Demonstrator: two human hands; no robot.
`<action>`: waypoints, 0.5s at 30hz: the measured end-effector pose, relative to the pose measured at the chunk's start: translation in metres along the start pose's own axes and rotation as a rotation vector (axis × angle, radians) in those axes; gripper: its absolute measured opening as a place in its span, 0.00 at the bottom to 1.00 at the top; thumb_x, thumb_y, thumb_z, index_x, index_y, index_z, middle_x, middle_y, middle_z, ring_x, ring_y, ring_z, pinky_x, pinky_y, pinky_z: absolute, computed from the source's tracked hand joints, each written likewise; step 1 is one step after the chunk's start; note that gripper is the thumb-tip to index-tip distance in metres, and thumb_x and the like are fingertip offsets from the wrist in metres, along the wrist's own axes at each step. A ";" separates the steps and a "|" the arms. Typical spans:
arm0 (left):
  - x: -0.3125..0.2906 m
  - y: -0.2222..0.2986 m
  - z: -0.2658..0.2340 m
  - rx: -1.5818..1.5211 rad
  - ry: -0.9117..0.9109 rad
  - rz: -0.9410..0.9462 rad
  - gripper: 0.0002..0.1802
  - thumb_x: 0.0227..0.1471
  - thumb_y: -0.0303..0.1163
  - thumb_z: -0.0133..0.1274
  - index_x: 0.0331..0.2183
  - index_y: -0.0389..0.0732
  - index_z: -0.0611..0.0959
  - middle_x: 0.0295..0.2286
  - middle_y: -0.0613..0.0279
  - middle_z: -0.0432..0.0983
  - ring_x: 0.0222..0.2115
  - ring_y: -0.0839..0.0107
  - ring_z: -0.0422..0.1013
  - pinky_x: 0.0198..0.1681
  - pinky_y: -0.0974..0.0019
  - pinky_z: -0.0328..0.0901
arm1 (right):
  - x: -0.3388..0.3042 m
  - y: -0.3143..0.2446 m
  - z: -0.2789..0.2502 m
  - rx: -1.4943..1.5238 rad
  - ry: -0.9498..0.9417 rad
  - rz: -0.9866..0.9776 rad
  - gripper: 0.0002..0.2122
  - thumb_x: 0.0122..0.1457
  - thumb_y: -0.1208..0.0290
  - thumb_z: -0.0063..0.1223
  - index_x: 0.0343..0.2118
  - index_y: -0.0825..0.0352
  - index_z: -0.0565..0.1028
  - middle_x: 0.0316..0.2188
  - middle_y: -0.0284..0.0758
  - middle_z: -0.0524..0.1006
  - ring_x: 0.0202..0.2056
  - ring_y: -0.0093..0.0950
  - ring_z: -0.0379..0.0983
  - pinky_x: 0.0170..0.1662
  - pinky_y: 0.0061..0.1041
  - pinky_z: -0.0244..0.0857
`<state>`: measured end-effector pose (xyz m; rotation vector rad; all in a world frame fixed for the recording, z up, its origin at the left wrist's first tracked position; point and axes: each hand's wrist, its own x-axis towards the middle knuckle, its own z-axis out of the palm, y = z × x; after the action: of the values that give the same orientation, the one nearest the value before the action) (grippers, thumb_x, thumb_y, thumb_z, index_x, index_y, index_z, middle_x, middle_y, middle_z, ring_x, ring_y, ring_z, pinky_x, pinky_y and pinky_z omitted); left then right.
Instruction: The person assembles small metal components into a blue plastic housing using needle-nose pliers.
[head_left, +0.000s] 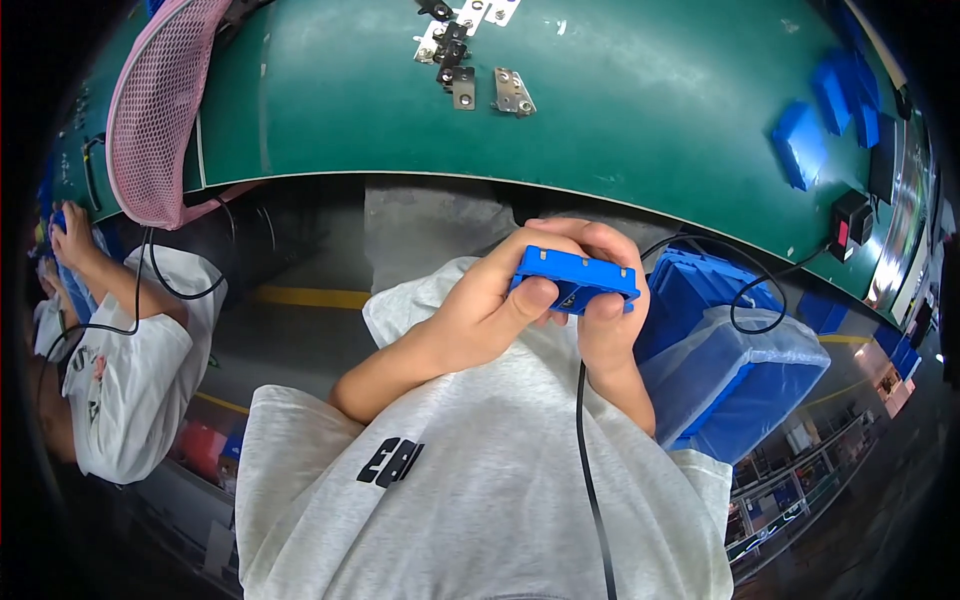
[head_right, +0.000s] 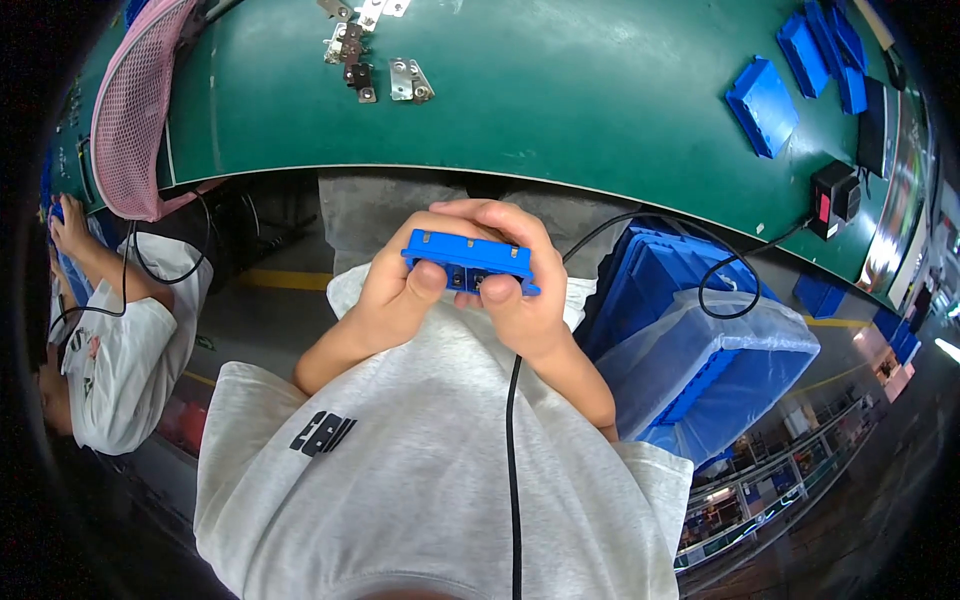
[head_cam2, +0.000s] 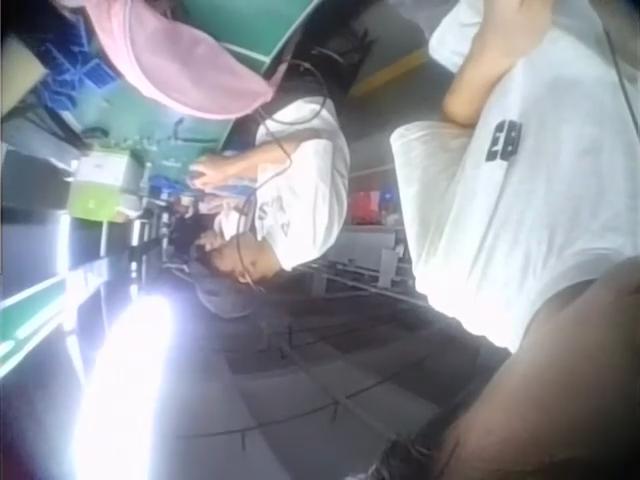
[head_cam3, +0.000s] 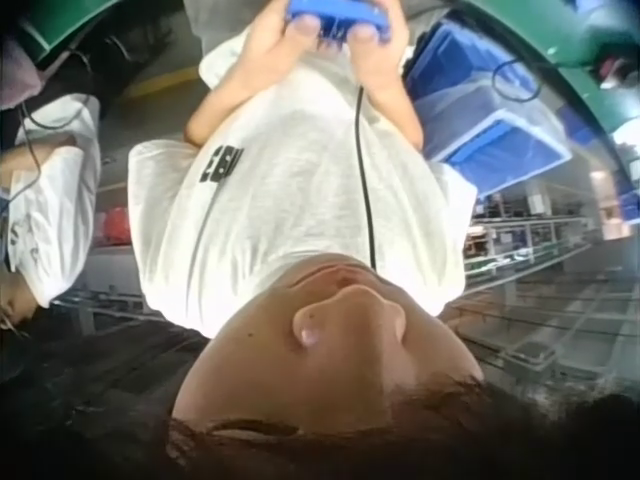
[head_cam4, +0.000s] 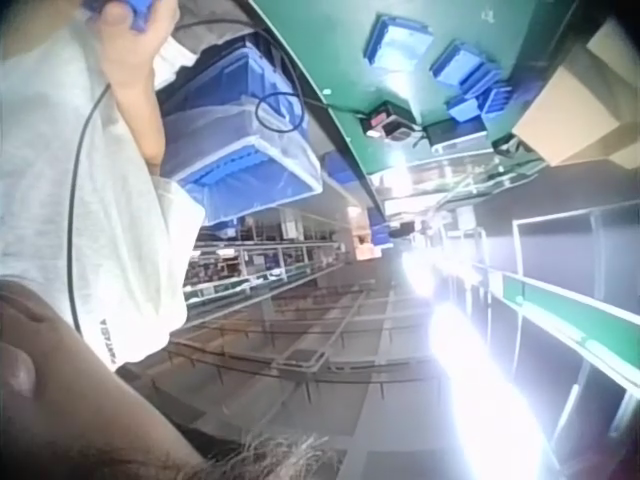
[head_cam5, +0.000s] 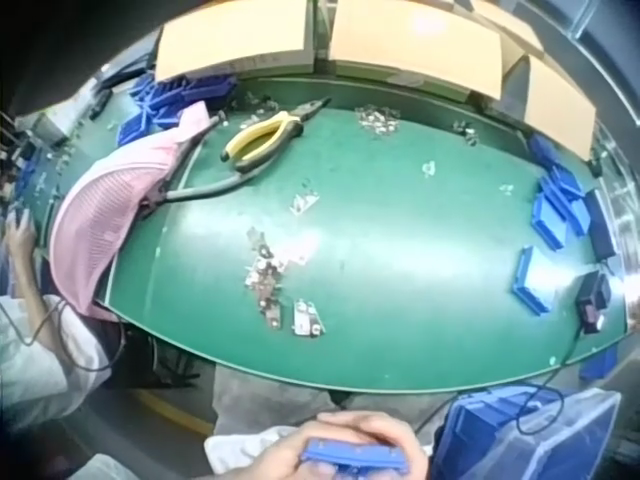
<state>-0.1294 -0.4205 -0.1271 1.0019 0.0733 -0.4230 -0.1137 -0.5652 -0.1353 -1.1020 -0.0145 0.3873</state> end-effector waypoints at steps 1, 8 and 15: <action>0.000 0.001 0.000 -0.006 0.010 -0.029 0.27 0.57 0.52 0.43 0.45 0.37 0.70 0.39 0.58 0.70 0.30 0.76 0.69 0.32 0.74 0.66 | -0.002 0.002 -0.002 0.019 -0.003 0.009 0.32 0.53 0.46 0.53 0.53 0.65 0.60 0.49 0.51 0.68 0.39 0.30 0.73 0.29 0.18 0.71; 0.004 -0.004 -0.007 -0.078 -0.033 -0.008 0.25 0.57 0.49 0.44 0.45 0.37 0.71 0.40 0.59 0.69 0.31 0.74 0.69 0.33 0.73 0.66 | -0.003 -0.001 -0.004 0.044 -0.038 0.048 0.33 0.55 0.43 0.47 0.53 0.66 0.60 0.53 0.52 0.63 0.39 0.31 0.72 0.33 0.21 0.70; 0.009 0.000 -0.019 0.654 0.027 0.372 0.24 0.39 0.14 0.56 0.42 0.43 0.81 0.49 0.52 0.64 0.49 0.57 0.65 0.49 0.61 0.65 | -0.006 -0.024 -0.010 -0.025 0.265 0.365 0.31 0.62 0.47 0.37 0.55 0.72 0.60 0.48 0.42 0.69 0.50 0.29 0.66 0.53 0.32 0.59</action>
<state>-0.1183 -0.4076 -0.1401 1.6282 -0.2406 -0.0821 -0.1102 -0.5852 -0.1183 -1.1750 0.4219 0.5640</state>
